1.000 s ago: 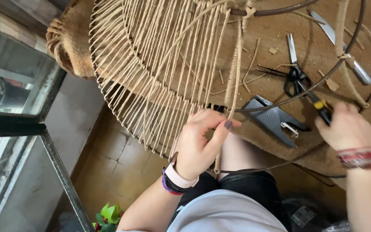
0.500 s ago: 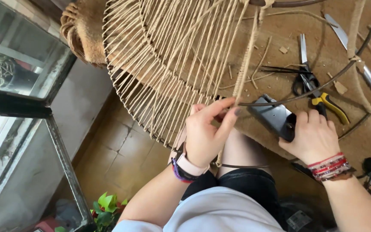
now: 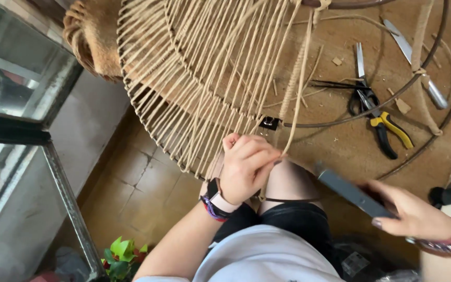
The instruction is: Weaving and securing wooden strips to a circular frame using a stapler and pliers
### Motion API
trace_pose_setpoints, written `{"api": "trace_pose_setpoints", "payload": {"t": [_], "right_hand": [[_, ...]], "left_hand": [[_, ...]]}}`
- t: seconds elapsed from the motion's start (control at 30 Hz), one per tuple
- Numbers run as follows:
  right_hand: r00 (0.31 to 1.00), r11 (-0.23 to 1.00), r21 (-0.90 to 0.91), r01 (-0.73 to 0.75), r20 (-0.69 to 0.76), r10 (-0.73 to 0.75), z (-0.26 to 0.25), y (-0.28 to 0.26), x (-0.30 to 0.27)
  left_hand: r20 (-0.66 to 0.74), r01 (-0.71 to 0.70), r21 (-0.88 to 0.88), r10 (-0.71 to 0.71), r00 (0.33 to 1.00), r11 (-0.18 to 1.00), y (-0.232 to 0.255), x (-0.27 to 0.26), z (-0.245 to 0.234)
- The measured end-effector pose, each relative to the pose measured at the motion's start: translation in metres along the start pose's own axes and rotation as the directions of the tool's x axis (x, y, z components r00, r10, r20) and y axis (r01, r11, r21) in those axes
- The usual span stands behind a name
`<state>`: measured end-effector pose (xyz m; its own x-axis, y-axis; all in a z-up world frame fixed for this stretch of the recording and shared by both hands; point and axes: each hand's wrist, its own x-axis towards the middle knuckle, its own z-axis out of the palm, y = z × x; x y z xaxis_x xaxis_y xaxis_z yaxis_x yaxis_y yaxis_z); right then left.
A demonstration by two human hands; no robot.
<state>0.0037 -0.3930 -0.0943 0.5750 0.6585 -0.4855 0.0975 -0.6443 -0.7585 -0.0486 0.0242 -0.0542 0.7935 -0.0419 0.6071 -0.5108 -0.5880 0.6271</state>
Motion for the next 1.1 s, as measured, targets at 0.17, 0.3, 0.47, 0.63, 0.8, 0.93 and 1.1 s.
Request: {"api": "trace_pose_setpoints", "payload": {"t": [0.17, 0.3, 0.47, 0.63, 0.8, 0.93, 1.1], "right_hand": [[0.917, 0.703, 0.596, 0.387, -0.173, -0.359, 0.014, -0.162, 0.054], [0.843, 0.551, 0.682, 0.481, -0.189, -0.503, 0.013, -0.210, 0.097], [0.823, 0.302, 0.858, 0.415, -0.213, -0.527, 0.027, -0.215, 0.099], [0.733, 0.184, 0.912, 0.368, -0.162, -0.661, 0.056, -0.198, 0.061], [0.864, 0.158, 0.903, 0.400, -0.314, -0.394, 0.114, -0.176, 0.035], [0.838, 0.152, 0.900, 0.409, -0.304, -0.454, 0.129, -0.164, 0.042], [0.880, 0.380, 0.852, 0.361, -0.175, -0.442, 0.130, -0.166, 0.049]], "left_hand": [[0.023, -0.104, 0.052, 0.103, 0.994, 0.993, -0.014, -0.025, -0.001], [-0.002, -0.130, 0.071, 0.130, 0.991, 0.989, -0.017, -0.032, -0.003], [-0.079, -0.059, 0.116, 0.069, 0.994, 0.992, -0.038, -0.050, 0.010], [-0.097, 0.021, 0.107, -0.010, 0.995, 0.994, -0.025, -0.034, 0.007], [0.194, 0.440, -0.777, -0.495, 0.847, 0.450, 0.030, -0.026, 0.002], [0.200, 0.366, -0.905, -0.546, 0.813, 0.215, 0.053, -0.050, 0.002], [0.240, 0.285, -0.955, -0.772, 0.589, -0.080, 0.063, -0.074, 0.008]]}}
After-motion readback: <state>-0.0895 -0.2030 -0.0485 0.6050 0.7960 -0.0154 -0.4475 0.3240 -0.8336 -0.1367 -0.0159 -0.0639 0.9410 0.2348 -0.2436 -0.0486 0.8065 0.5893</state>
